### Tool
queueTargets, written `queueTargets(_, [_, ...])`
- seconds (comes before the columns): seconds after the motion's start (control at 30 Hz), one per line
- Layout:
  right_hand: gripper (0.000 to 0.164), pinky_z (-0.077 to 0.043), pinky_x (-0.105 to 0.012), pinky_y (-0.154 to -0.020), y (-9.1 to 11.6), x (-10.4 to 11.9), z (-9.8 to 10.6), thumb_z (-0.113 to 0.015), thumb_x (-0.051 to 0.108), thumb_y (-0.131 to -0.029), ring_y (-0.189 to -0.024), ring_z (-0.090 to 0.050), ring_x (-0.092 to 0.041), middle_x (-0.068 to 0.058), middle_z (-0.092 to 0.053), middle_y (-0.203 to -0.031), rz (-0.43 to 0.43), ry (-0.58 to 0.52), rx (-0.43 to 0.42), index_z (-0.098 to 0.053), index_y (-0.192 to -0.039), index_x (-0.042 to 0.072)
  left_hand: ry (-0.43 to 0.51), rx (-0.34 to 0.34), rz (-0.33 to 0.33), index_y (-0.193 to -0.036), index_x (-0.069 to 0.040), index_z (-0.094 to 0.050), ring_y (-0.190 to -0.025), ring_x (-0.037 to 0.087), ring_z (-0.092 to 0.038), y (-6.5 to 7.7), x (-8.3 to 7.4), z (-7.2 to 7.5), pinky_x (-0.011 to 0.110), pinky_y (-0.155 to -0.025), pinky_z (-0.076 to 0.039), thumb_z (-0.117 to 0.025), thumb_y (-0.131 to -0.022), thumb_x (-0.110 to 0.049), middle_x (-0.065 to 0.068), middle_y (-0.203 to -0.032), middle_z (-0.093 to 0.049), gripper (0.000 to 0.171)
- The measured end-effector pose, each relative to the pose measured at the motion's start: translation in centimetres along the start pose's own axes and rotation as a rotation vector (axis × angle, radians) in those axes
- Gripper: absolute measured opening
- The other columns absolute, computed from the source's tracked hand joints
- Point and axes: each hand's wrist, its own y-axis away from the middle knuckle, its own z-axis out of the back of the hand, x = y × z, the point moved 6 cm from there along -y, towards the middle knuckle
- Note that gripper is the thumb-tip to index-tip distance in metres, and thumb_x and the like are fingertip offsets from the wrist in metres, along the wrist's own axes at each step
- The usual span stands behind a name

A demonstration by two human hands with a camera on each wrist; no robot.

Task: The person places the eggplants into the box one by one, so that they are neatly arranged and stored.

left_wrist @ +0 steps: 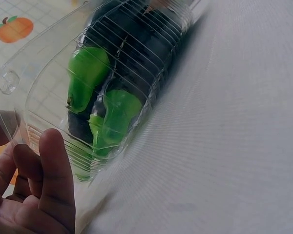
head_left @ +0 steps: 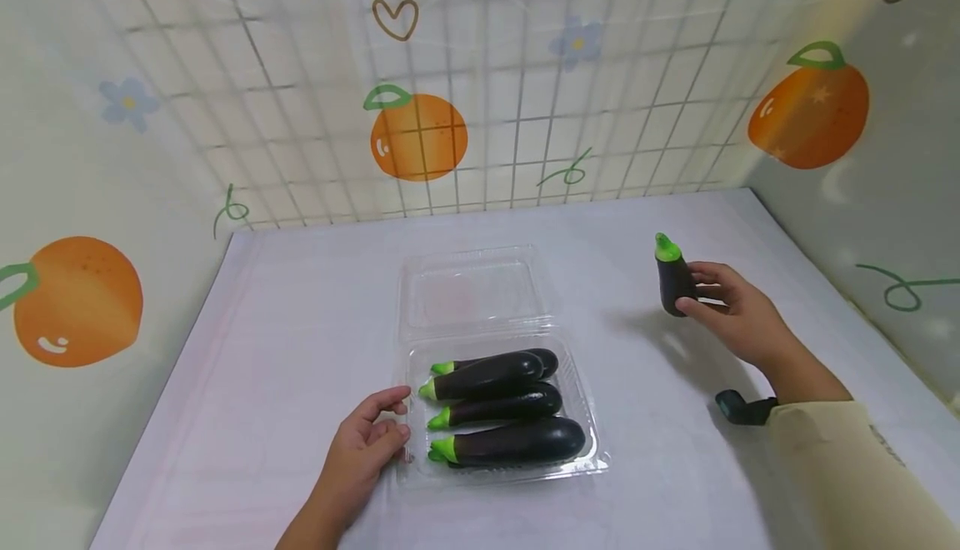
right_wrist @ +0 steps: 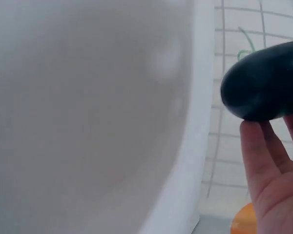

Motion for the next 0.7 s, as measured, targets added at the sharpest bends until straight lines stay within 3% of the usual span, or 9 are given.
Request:
queueTargets(0.1, [0.068, -0.057, -0.027, -0.087, 0.2, 0.9, -0.4, -0.065, 0.039, -0.099, -0.129, -0.050, -0.056, -0.029, -0.046, -0.147, -0.013, 0.004, 0.008, -0.037, -0.153, 0.011, -0.011, -0.002, 0.003, -0.138, 0.000, -0.055, -0.071, 0.008, -0.056, -0.1, 0.0, 0.0, 0.024, -0.068, -0.059, -0.060, -0.094, 0.005, 0.011, -0.116, -0.049, 0.045])
queueTargets(0.17, [0.067, -0.058, -0.031, -0.087, 0.4, 1.5, -0.6, -0.065, 0.039, -0.099, -0.128, -0.051, -0.054, -0.029, -0.047, -0.146, -0.011, 0.002, 0.013, -0.037, -0.153, 0.012, -0.017, 0.001, -0.001, -0.139, 0.001, -0.055, -0.070, 0.008, -0.056, 0.0, 0.0, 0.0, 0.023, -0.068, -0.060, -0.059, -0.094, 0.005, 0.012, -0.117, -0.048, 0.045])
queueTargets(0.2, [0.066, -0.058, -0.030, -0.088, 0.5, 1.8, -0.7, -0.065, 0.038, -0.099, -0.127, -0.051, -0.054, -0.029, -0.047, -0.145, -0.002, -0.002, 0.014, -0.037, -0.153, 0.012, -0.018, 0.001, -0.005, -0.139, 0.001, -0.055, -0.070, 0.008, -0.056, 0.0, -0.1, 0.0, 0.024, -0.068, -0.059, -0.059, -0.094, 0.005, 0.012, -0.117, -0.048, 0.045])
queueTargets(0.27, [0.064, -0.050, -0.012, -0.081, 0.6, 2.4, -0.9, -0.065, 0.035, -0.099, -0.125, -0.053, -0.053, -0.029, -0.048, -0.143, 0.025, -0.010, 0.013, -0.038, -0.152, 0.012, -0.017, 0.002, -0.014, -0.138, 0.001, -0.055, -0.070, 0.008, -0.056, 0.0, -0.2, 0.0, 0.024, -0.067, -0.059, -0.060, -0.094, 0.005, 0.013, -0.116, -0.048, 0.045])
queueTargets(0.37, [0.059, -0.042, 0.000, -0.078, 1.0, 3.5, -1.1, -0.065, 0.029, -0.100, -0.122, -0.055, -0.047, -0.028, -0.051, -0.139, 0.080, -0.036, 0.002, -0.041, -0.150, 0.012, -0.005, 0.001, -0.026, -0.137, 0.001, -0.055, -0.070, 0.008, -0.056, 0.1, -0.4, -0.1, 0.024, -0.066, -0.059, -0.061, -0.093, 0.005, 0.014, -0.116, -0.048, 0.045])
queueTargets(0.6, [0.052, -0.046, -0.002, -0.082, 2.0, 5.5, -2.0, -0.067, 0.019, -0.099, -0.104, -0.055, 0.004, -0.023, -0.057, -0.132, 0.171, -0.066, -0.010, -0.047, -0.146, 0.010, 0.010, -0.004, -0.019, -0.136, 0.000, -0.057, -0.071, 0.008, -0.056, 0.1, -0.4, -0.1, 0.023, -0.066, -0.059, -0.061, -0.092, 0.006, 0.014, -0.115, -0.049, 0.045])
queueTargets(0.7, [0.050, -0.046, -0.002, -0.083, 2.2, 6.4, -2.4, -0.068, 0.013, -0.097, -0.101, -0.053, 0.013, -0.023, -0.058, -0.132, 0.233, -0.070, -0.010, -0.050, -0.143, 0.009, 0.005, -0.003, -0.025, -0.137, 0.000, -0.057, -0.071, 0.008, -0.056, 0.1, -0.3, -0.1, 0.023, -0.066, -0.059, -0.061, -0.092, 0.006, 0.014, -0.115, -0.049, 0.045])
